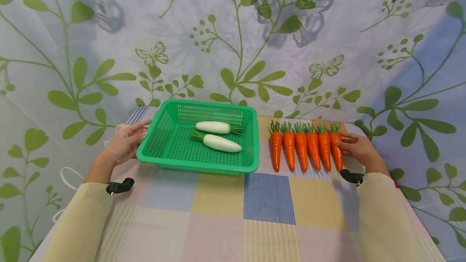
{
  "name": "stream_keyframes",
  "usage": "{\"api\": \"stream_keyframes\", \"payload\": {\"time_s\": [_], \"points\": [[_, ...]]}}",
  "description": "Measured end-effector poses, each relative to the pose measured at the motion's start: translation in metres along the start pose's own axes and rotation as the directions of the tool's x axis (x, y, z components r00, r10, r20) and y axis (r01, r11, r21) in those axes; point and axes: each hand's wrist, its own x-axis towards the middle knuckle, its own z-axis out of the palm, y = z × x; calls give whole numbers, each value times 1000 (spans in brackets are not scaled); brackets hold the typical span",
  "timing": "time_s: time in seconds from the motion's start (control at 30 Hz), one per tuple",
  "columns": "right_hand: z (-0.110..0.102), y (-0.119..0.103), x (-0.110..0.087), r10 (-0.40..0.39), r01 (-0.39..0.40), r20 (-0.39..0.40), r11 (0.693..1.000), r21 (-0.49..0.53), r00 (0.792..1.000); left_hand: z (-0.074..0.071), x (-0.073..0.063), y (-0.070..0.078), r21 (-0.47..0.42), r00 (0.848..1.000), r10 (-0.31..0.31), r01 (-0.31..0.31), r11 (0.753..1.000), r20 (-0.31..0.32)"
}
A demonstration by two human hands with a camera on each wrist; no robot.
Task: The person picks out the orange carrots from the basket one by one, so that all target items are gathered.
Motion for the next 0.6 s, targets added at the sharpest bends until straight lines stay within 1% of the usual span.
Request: {"api": "stream_keyframes", "payload": {"time_s": [0.17,0.4,0.6], "points": [[0,0,-2,2,-2,2,1000,6,1000,1,0,1,12,1000,-19,20,1000,-18],[6,-2,1,-8,8,-6,1000,-6,1000,-2,-3,-1,14,1000,14,-14,1000,3],[2,2,0,3,-3,-27,1000,-12,1000,0,0,0,-3,1000,1,-1,1000,-5]]}}
